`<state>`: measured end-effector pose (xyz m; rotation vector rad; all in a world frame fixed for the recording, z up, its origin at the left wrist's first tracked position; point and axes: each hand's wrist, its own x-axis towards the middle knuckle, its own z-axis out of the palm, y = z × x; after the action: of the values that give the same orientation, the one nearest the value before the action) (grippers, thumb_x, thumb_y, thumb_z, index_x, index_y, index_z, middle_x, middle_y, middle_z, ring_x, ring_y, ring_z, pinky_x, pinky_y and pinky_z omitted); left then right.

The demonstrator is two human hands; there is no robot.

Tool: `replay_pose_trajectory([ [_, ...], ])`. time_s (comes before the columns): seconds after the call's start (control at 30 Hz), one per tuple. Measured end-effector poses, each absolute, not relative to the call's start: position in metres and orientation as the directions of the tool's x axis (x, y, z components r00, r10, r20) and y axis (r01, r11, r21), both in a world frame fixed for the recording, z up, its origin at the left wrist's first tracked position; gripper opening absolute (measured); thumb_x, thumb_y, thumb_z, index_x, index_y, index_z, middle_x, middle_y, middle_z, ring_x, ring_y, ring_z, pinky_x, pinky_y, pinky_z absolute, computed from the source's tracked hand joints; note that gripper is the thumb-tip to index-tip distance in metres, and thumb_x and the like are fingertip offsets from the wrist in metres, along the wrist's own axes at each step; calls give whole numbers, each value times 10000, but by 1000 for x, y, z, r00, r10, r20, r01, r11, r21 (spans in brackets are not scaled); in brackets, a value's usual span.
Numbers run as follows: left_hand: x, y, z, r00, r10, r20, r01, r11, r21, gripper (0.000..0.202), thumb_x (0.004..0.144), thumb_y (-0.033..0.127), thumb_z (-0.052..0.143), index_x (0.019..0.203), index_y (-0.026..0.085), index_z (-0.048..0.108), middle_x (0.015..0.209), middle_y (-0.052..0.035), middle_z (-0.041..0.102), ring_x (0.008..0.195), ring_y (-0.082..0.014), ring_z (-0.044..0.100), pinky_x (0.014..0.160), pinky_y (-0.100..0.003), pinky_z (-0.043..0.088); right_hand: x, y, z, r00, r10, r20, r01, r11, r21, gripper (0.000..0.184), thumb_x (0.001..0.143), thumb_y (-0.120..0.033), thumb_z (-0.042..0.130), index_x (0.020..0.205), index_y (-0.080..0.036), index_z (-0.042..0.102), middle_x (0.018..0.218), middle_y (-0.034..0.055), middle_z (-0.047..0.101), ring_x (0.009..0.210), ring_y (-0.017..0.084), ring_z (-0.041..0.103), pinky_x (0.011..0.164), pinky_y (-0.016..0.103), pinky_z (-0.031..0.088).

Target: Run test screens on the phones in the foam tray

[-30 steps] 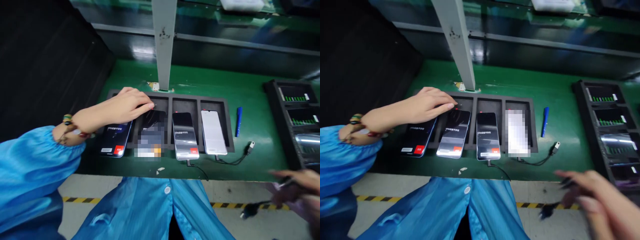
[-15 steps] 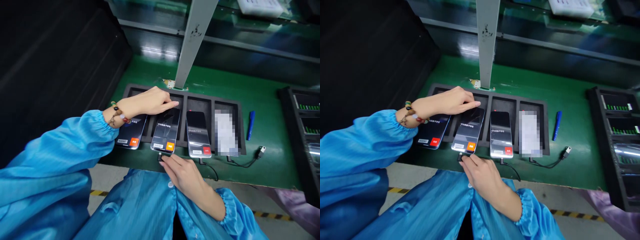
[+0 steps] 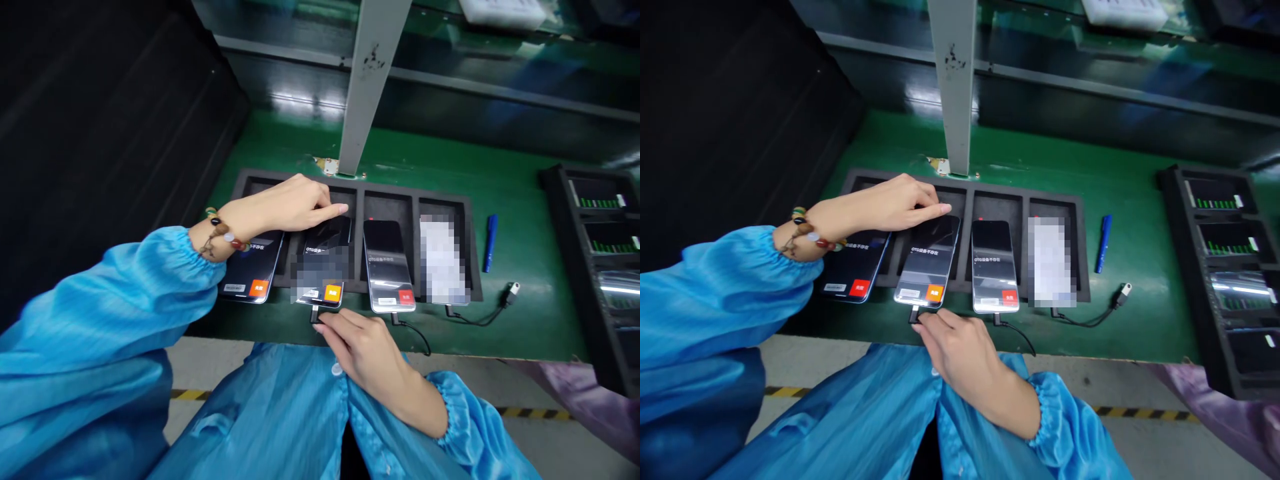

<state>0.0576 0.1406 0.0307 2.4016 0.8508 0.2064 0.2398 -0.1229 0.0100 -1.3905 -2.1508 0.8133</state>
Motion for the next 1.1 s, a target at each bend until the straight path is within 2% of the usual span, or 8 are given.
replay_pose_trajectory([
  [0.13,58,142,33,805,585,-100,546,-665,509,684,1111,682,407,786,218,790,1016,-101,830,849,-220,742,908,-403,531,237,-123,7,-377,926,15,633,269,-726,321,1199,-327,527,1150,-176,806,914,35,798,806,175,802,729,286,627],
  [0.3,59,142,35,814,572,-98,537,-677,503,701,1116,666,386,674,221,699,926,-89,787,792,-199,688,872,-402,512,238,-121,4,-344,937,67,606,276,-746,313,1194,-319,539,1150,-161,806,945,46,811,826,182,806,737,296,625],
  [0.4,59,141,35,808,578,-112,548,-668,503,701,1114,672,382,668,224,685,919,-92,776,798,-202,684,881,-407,513,238,-120,5,-342,936,81,587,280,-760,305,1190,-311,547,1134,-161,807,938,43,815,824,185,810,740,300,628],
  [0.57,60,140,37,811,572,-121,548,-669,502,705,1116,668,372,660,226,678,954,-104,788,808,-206,690,887,-413,520,237,-122,2,-389,920,44,603,291,-743,318,1192,-322,538,1144,-169,813,907,38,796,804,189,805,719,302,628],
  [0.93,61,138,39,802,584,-123,552,-648,525,698,1082,700,413,620,232,646,892,-77,771,839,-219,702,890,-397,507,237,-120,3,-338,941,4,616,224,-755,265,1175,-320,582,1096,-210,810,927,44,813,853,178,802,804,274,645],
  [1.1,59,140,33,766,628,-140,602,-624,497,740,1035,781,404,629,232,688,1013,-93,789,892,-250,730,947,-435,533,229,-116,3,-338,941,10,652,241,-719,303,1184,-325,560,1043,-185,789,945,41,816,842,174,799,741,275,615],
])
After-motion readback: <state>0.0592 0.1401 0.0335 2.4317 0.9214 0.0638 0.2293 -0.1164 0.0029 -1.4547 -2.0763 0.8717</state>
